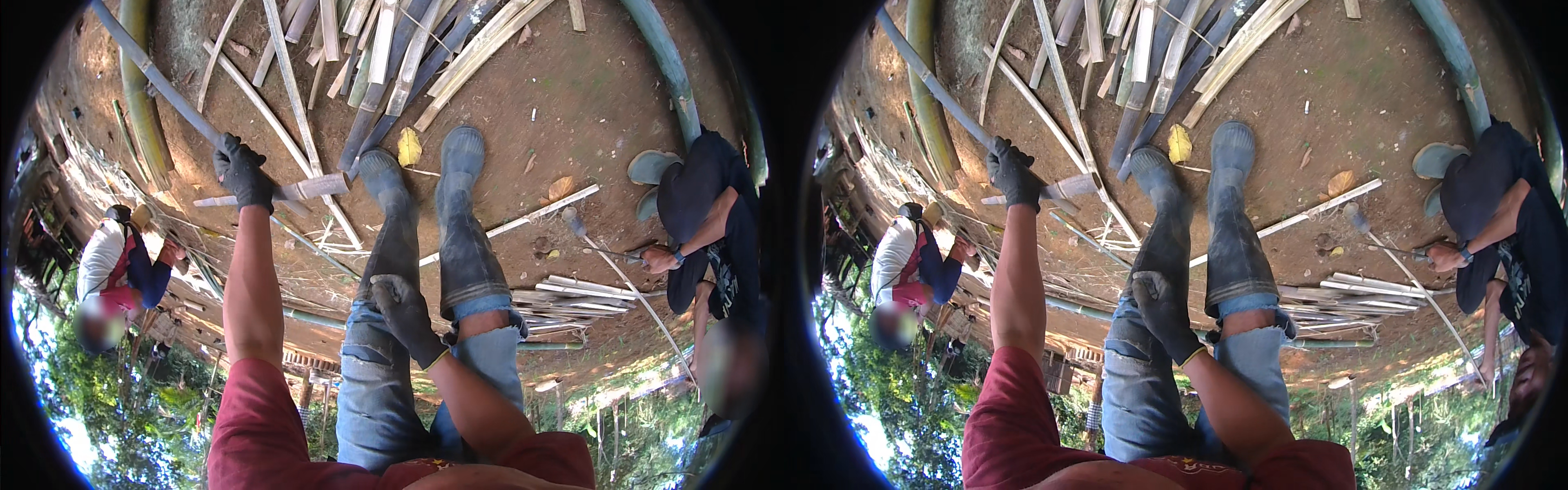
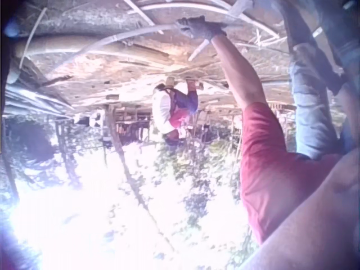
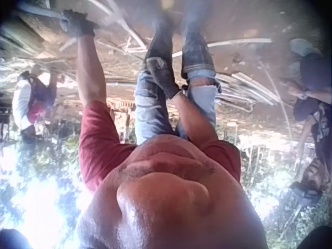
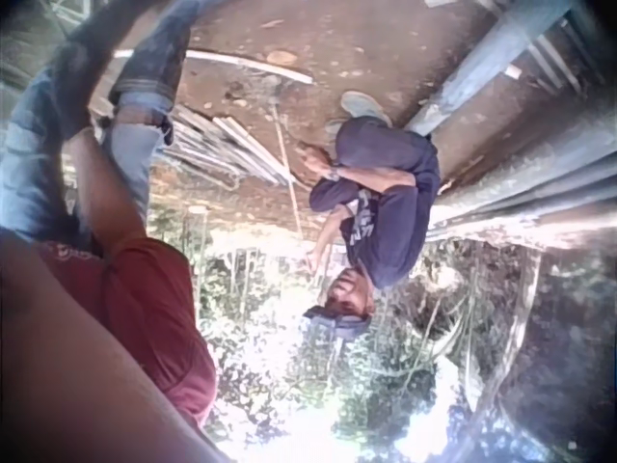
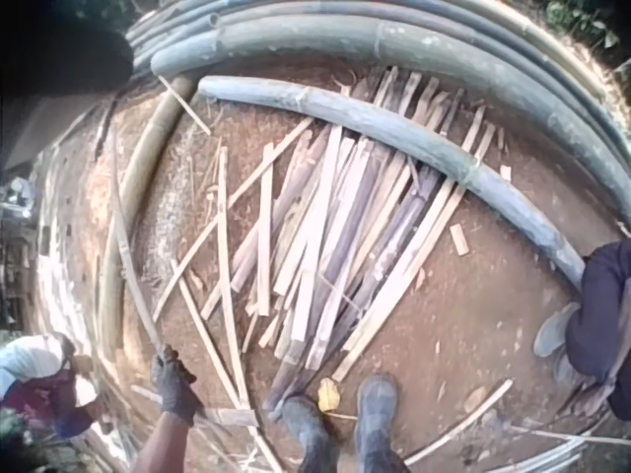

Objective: The person gathers bamboo strips from the ground and uses a machete to split them into thinner pieces. They sit on the ground to perform the splitting, holding the bamboo with one hand and striking it with the machete in the other.

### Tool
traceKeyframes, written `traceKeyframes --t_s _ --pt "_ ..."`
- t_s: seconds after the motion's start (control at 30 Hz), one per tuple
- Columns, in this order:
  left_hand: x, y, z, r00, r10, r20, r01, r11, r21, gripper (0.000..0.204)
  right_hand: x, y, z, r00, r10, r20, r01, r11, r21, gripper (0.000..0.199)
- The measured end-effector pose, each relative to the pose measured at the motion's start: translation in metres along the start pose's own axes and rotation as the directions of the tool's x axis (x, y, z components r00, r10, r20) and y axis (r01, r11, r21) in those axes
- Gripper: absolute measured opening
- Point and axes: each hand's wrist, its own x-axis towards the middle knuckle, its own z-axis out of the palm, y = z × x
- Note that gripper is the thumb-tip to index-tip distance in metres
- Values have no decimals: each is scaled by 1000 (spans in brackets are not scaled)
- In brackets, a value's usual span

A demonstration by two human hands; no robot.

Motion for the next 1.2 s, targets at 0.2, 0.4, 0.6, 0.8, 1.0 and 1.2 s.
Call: traceKeyframes --t_s 0.2,0.4,0.6,0.8,1.0,1.2 --pt "-57 -46 -32 993 18 117 -39 983 178 18 54 13 -26 994 -6 -113 53 907 418 19" --pt "-74 -97 19 960 123 251 -249 787 565 22 98 -62 -24 964 -167 -208 213 952 221 25" --pt "-91 -127 90 935 -153 320 -36 856 515 29 70 -117 -14 957 -188 -220 148 971 -185 28" --pt "-62 -130 82 776 -217 592 -244 762 600 45 65 -120 -17 957 -190 -221 123 951 -283 32" --pt "-64 -80 68 564 -348 749 -215 814 540 34 109 -52 -27 936 -187 -297 164 981 -100 36" --pt "-67 -98 80 650 -338 681 -189 796 575 32 130 -35 -31 885 -233 -402 202 972 -119 40"
